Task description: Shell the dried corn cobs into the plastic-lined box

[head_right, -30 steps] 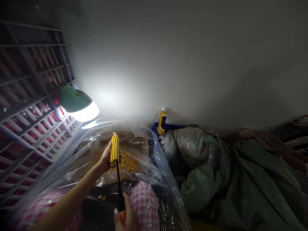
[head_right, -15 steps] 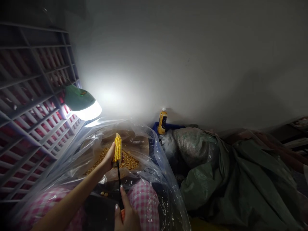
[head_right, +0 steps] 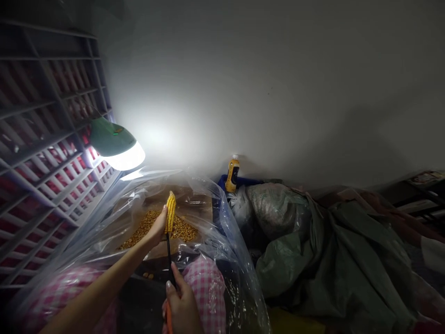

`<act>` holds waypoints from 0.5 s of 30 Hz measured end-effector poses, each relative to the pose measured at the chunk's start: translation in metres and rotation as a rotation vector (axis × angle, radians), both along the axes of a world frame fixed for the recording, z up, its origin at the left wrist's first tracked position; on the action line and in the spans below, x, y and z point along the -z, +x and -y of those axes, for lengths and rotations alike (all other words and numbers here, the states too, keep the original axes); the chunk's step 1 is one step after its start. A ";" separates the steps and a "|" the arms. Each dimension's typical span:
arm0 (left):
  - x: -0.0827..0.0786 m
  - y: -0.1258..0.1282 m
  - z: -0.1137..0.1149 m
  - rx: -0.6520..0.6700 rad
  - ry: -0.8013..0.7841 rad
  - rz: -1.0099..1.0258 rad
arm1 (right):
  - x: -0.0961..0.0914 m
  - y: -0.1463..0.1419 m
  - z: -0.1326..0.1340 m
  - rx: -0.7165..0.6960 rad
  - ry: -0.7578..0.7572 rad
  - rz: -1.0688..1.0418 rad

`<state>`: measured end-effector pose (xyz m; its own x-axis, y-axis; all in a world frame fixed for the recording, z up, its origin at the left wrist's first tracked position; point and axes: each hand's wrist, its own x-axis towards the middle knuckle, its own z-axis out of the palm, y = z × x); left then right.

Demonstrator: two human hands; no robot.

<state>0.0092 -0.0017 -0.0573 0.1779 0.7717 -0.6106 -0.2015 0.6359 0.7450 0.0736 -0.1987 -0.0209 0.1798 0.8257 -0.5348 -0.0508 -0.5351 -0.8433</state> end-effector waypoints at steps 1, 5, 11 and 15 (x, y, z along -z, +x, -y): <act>0.002 0.000 0.000 0.000 -0.003 -0.002 | 0.001 -0.001 0.000 -0.008 -0.005 0.013; 0.005 -0.001 0.001 -0.013 -0.020 -0.011 | -0.004 -0.009 0.002 -0.067 0.024 0.341; 0.008 -0.003 -0.002 -0.025 -0.014 -0.033 | -0.010 -0.012 -0.005 -0.084 -0.035 0.284; 0.010 -0.001 -0.001 -0.036 0.015 -0.019 | -0.010 -0.004 -0.010 -0.027 -0.145 -0.117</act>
<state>0.0077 -0.0011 -0.0674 0.1384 0.7865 -0.6019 -0.2104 0.6172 0.7582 0.0696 -0.1885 -0.0108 0.0886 0.7418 -0.6647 -0.1279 -0.6534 -0.7462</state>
